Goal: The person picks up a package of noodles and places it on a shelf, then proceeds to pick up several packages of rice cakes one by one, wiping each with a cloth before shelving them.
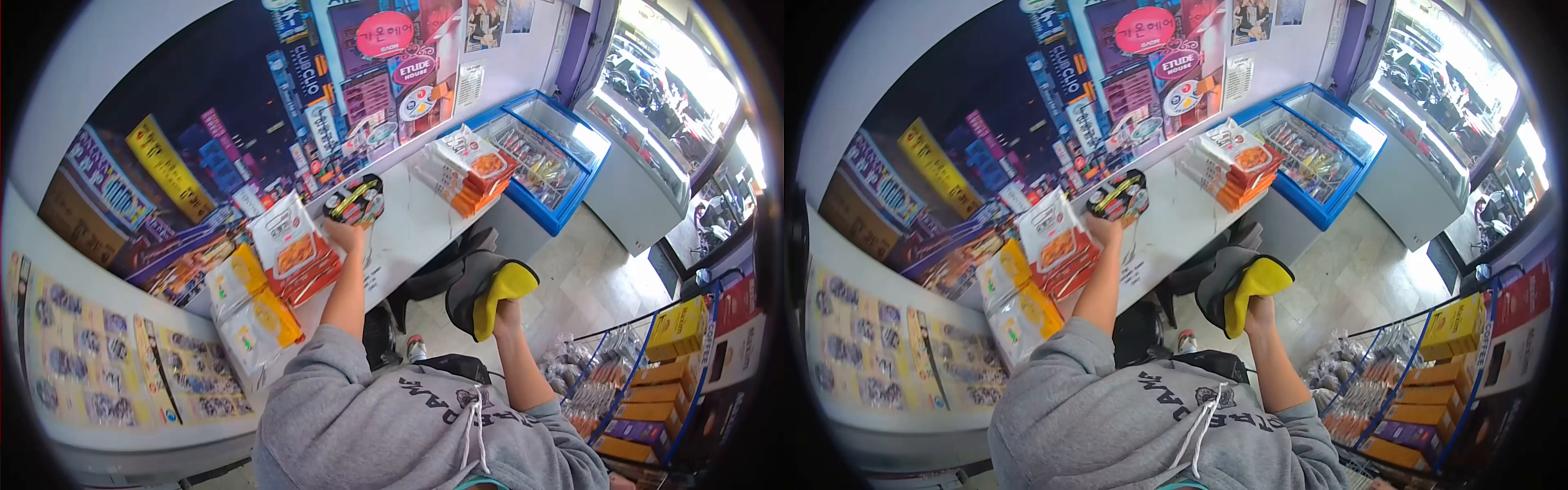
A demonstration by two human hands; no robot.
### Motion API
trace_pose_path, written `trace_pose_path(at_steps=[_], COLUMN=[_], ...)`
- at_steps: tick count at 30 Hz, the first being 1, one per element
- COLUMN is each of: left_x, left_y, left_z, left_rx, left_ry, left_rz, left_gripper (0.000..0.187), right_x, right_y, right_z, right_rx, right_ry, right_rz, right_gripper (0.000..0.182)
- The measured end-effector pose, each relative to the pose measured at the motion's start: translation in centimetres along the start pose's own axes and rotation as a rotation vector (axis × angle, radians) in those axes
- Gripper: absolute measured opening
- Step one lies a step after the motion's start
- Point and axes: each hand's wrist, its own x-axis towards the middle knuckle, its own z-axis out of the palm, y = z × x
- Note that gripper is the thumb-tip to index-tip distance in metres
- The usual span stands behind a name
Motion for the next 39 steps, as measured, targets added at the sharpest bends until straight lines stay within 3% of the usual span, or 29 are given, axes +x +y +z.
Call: trace_pose_path(at_steps=[2, 3, 6, 8, 9, 11, 13, 17, 21, 25, 26, 27, 29, 30, 31, 33, 34, 35, 36, 37, 38, 39], left_x=[0.4, 5.4, 2.7, 0.9, -0.4, -3.4, -3.8, -4.3, -5.6, -4.8, -4.4, -3.9, -3.3, -3.4, -4.1, -6.2, -8.0, -9.8, -11.8, -13.5, -15.0, -16.4], left_y=[-6.8, -3.5, -3.2, -3.1, -3.7, -4.3, -2.8, -1.7, 4.4, 3.9, 3.9, 6.4, 12.8, 11.7, 10.6, 8.6, 9.7, 10.4, 10.8, 11.7, 13.9, 16.8], left_z=[1.4, 9.0, 9.0, 10.3, 10.6, 11.5, 12.5, 17.7, 20.5, 23.3, 23.3, 21.6, 16.3, 15.7, 15.6, 14.2, 12.2, 10.2, 8.4, 6.7, 4.5, 2.0], left_rx=[-0.043, -0.344, -0.498, -0.657, -0.642, -0.128, -0.063, 0.004, 0.072, 0.068, 0.155, 0.150, -0.451, -0.428, -0.415, -0.384, -0.397, -0.373, -0.340, -0.309, -0.290, -0.244], left_ry=[0.148, 0.311, 0.178, 0.042, 0.041, -0.128, -0.082, 0.017, 0.153, 0.351, 0.414, 0.439, 0.164, 0.105, 0.140, 0.269, 0.229, 0.258, 0.185, 0.112, 0.142, 0.083], left_rz=[0.005, -0.186, -0.267, -0.015, -0.018, -0.118, -0.121, -0.155, -0.448, -0.418, -0.350, -0.363, -0.467, -0.412, -0.424, -0.246, -0.217, -0.227, -0.130, -0.035, -0.048, 0.070], left_gripper=[0.067, 0.077, 0.088, 0.088, 0.088, 0.120, 0.128, 0.139, 0.139, 0.126, 0.106, 0.106, 0.087, 0.076, 0.076, 0.076, 0.075, 0.075, 0.076, 0.076, 0.076, 0.077], right_x=[-1.9, 6.9, 7.9, 9.0, 9.6, 11.2, 13.0, 16.1, 18.8, 21.2, 21.8, 22.4, 23.8, 24.8, 25.8, 27.8, 28.7, 28.8, 29.5, 29.3, 29.0, 26.7], right_y=[-0.2, -3.3, -4.7, -5.5, -5.6, -5.8, -6.4, -7.7, -9.6, -12.9, -13.9, -14.8, -16.3, -16.8, -16.9, -15.8, -15.1, -13.5, -11.9, -10.7, -8.0, -7.2], right_z=[-0.6, 0.1, -0.5, -1.3, -1.7, -1.8, -1.6, -3.4, -5.2, -4.7, -4.6, -4.6, -4.2, -4.3, -4.2, -2.4, -1.3, 0.4, 0.5, 2.4, 4.1, 9.9], right_rx=[-0.009, -0.019, 0.039, 0.022, 0.009, 0.031, 0.042, 0.025, 0.019, -0.051, -0.078, -0.103, -0.146, -0.187, -0.226, -0.294, -0.428, -0.545, -0.875, -0.904, -1.130, -1.242], right_ry=[0.026, -0.006, -0.011, 0.019, 0.040, 0.130, 0.209, 0.131, 0.053, 0.077, 0.063, 0.050, 0.018, -0.028, -0.074, -0.069, -0.221, -0.205, -0.325, -0.488, -0.923, -1.186], right_rz=[0.004, -0.024, -0.099, -0.088, -0.075, -0.057, -0.038, 0.085, 0.219, 0.356, 0.385, 0.412, 0.436, 0.435, 0.439, 0.449, 0.429, 0.398, 0.310, 0.467, -0.072, -0.289], right_gripper=[0.028, 0.028, 0.027, 0.028, 0.028, 0.028, 0.027, 0.029, 0.032, 0.033, 0.033, 0.033, 0.033, 0.033, 0.032, 0.031, 0.031, 0.033, 0.035, 0.039, 0.044, 0.048])
